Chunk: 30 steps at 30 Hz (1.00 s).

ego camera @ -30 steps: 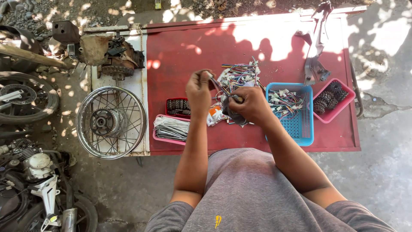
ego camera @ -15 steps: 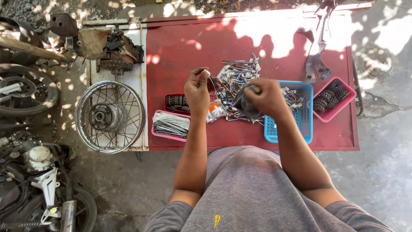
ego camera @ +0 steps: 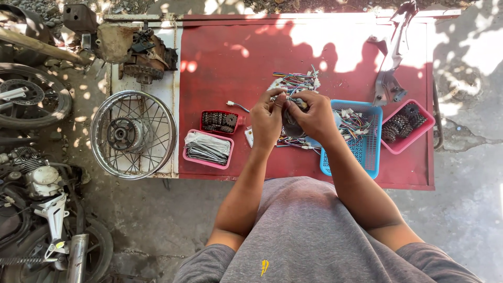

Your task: The person wipes a bundle of multicolored wires with a gray cloth, then places the cleaned bundle into a blue plastic basket. The person repeats this process with additional wire bundles from the table.

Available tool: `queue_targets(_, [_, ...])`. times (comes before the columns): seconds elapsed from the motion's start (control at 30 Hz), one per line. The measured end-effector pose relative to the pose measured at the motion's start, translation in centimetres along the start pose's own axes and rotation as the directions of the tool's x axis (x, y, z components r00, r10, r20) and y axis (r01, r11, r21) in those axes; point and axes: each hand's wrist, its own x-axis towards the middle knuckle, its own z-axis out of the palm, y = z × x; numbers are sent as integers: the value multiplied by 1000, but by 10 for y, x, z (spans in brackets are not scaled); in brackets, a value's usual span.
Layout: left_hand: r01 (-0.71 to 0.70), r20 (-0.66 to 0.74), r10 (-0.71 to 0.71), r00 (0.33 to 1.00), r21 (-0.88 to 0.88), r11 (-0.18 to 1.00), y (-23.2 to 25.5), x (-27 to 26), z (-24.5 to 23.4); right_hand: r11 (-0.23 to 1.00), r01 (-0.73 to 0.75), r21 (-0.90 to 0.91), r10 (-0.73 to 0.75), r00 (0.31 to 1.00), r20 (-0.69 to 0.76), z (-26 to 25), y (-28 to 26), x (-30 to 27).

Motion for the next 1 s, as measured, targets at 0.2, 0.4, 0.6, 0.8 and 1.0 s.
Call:
queue_targets(0.2, [33, 85, -30, 996, -31, 999, 1, 7, -3, 984, -62, 167, 44, 993, 108, -2, 9, 6])
queue_targets(0.4, [37, 154, -41, 987, 27, 999, 0, 15, -10, 970, -158, 186, 135, 982, 132, 1, 17, 4])
queue_targets(0.6, [-21, 181, 0, 984, 114, 993, -5, 22, -19, 963, -203, 175, 190, 978, 89, 0, 6, 2])
queue_targets(0.8, [83, 114, -52, 992, -290, 953, -43, 20, -4, 985, -96, 141, 90, 995, 47, 5, -2, 3])
queue_targets(1.0, [121, 62, -105, 993, -394, 911, -44, 16, 4, 995, -3, 98, 2, 1000, 13, 7, -12, 4])
